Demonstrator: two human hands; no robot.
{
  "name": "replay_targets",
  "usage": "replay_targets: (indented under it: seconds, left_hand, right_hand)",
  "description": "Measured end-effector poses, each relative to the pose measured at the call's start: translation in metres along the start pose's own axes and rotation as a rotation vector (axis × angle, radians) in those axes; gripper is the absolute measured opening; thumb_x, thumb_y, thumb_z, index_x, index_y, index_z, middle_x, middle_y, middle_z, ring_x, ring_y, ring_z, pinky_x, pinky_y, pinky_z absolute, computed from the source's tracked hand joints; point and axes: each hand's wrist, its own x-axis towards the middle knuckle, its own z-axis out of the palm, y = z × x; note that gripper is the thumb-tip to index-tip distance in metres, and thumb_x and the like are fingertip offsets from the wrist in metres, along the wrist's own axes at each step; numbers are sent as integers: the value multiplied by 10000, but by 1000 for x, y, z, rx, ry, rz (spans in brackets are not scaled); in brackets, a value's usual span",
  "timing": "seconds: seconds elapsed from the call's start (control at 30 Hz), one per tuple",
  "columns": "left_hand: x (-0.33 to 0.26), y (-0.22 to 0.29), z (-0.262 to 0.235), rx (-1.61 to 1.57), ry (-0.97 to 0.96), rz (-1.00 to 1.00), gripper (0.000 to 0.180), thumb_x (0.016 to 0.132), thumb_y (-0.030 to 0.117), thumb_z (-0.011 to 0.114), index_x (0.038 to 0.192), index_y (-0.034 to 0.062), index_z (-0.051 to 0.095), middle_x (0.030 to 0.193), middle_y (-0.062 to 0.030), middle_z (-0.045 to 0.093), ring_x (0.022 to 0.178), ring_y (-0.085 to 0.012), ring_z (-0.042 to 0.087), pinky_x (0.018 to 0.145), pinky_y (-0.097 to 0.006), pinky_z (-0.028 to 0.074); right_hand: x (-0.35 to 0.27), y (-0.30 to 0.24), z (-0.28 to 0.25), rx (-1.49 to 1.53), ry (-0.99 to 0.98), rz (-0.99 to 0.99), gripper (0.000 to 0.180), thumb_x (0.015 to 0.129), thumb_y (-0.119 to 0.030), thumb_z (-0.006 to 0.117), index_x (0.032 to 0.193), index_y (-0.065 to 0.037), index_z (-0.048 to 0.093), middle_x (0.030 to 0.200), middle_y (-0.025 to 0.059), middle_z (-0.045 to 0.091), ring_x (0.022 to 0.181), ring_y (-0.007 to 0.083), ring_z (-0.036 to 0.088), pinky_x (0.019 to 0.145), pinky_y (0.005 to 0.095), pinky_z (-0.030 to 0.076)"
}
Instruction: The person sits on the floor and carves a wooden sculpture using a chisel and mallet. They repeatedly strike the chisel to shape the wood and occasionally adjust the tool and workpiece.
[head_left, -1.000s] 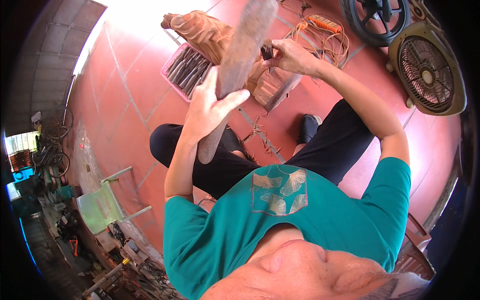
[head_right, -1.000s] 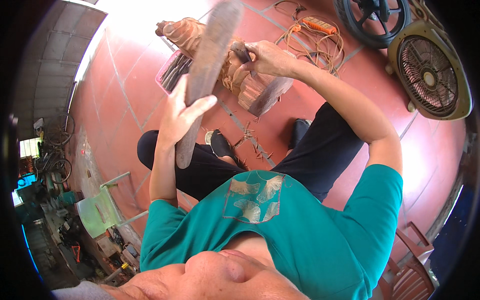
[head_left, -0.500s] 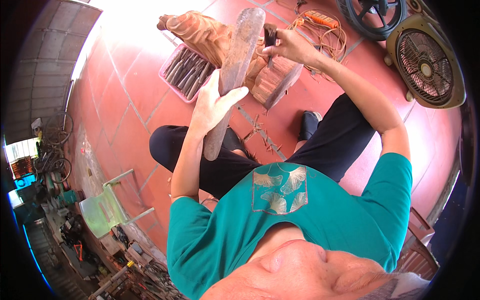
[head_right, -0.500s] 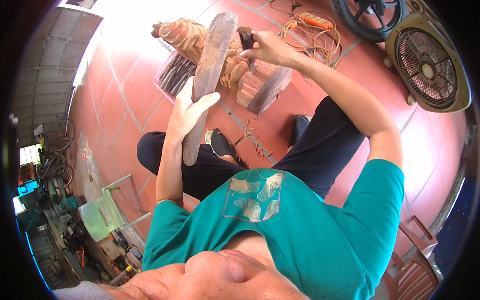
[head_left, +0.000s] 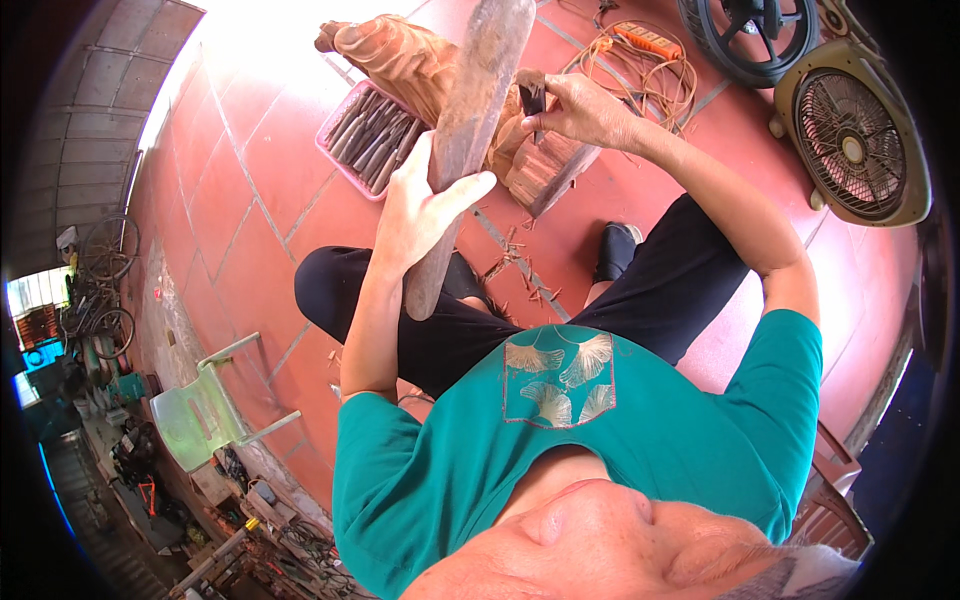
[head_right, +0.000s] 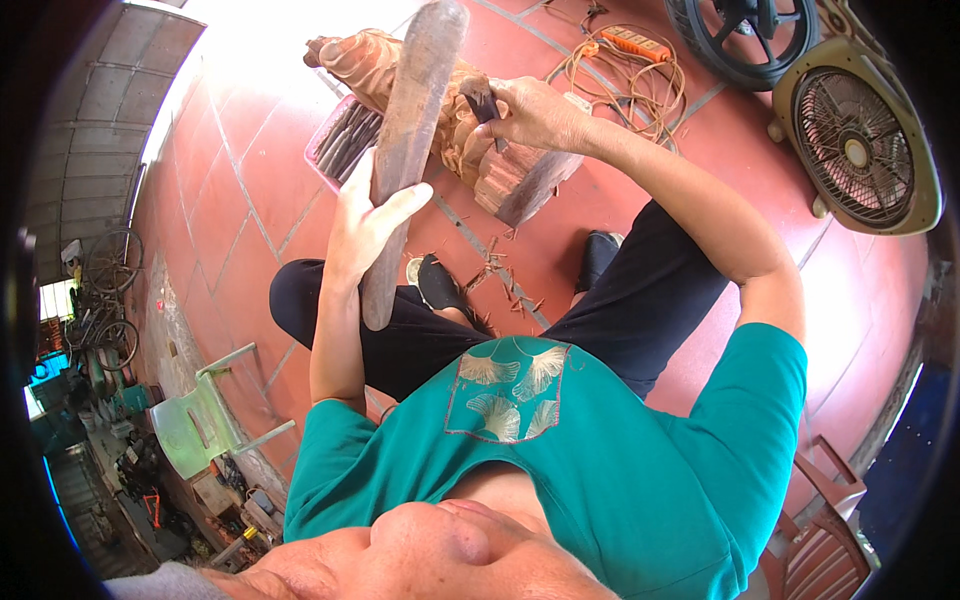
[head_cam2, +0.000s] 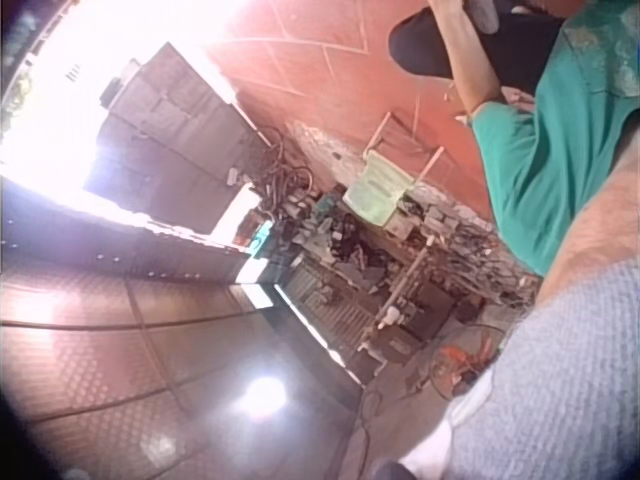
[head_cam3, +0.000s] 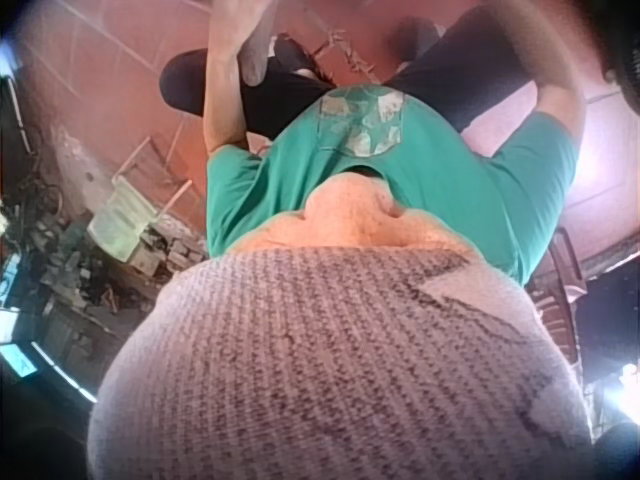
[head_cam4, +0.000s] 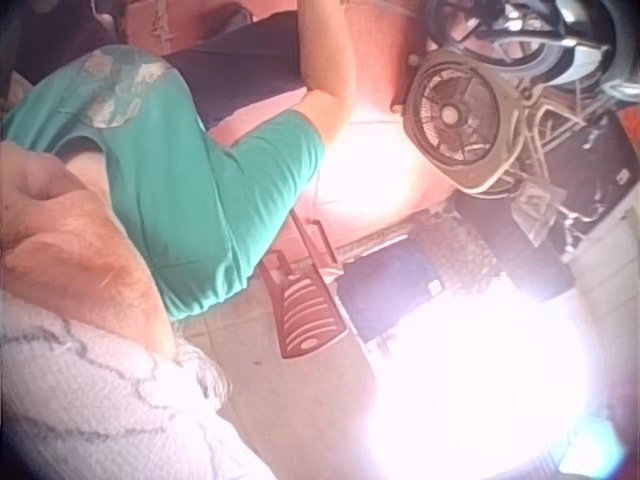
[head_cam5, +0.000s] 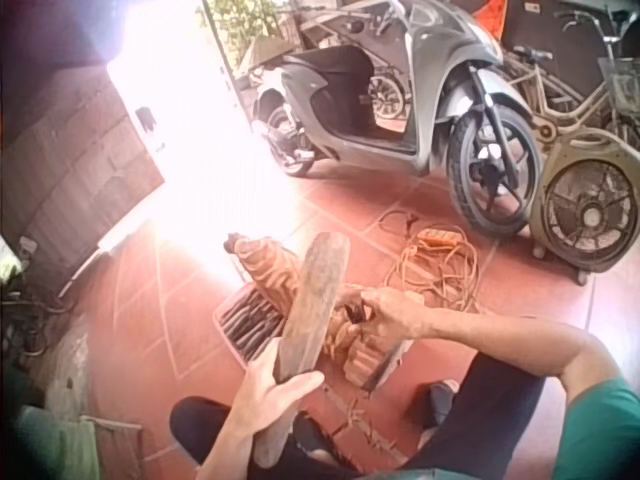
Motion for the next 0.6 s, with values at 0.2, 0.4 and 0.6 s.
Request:
replay_targets:
  seconds: [0.2,0.4,0.6]
  left_hand:
    - [-8,9,2,71,128,111,501,886,198,781,1247,-39,526,943,-147,710,860,-197,688,800,-358,542]
    - [0,-5,5,409,-74,55,526,904,295,753,1217,-45,501,873,-243,691,761,-337,710,693,-408,533]
    - [-11,8,3,74,121,238,495,896,198,771,1247,-39,515,906,-158,690,777,-146,634,742,-342,538]
  right_hand:
    - [-3,-22,-1,-25,15,-26,414,890,-181,778,1232,-49,585,882,104,704,813,232,722,741,366,551]
    - [1,5,1,135,-23,14,376,811,-164,807,1099,-34,604,834,156,666,831,365,677,745,465,525]
    - [0,-10,-4,36,-85,-20,508,911,-218,749,1358,-95,540,927,112,678,789,245,664,759,370,539]
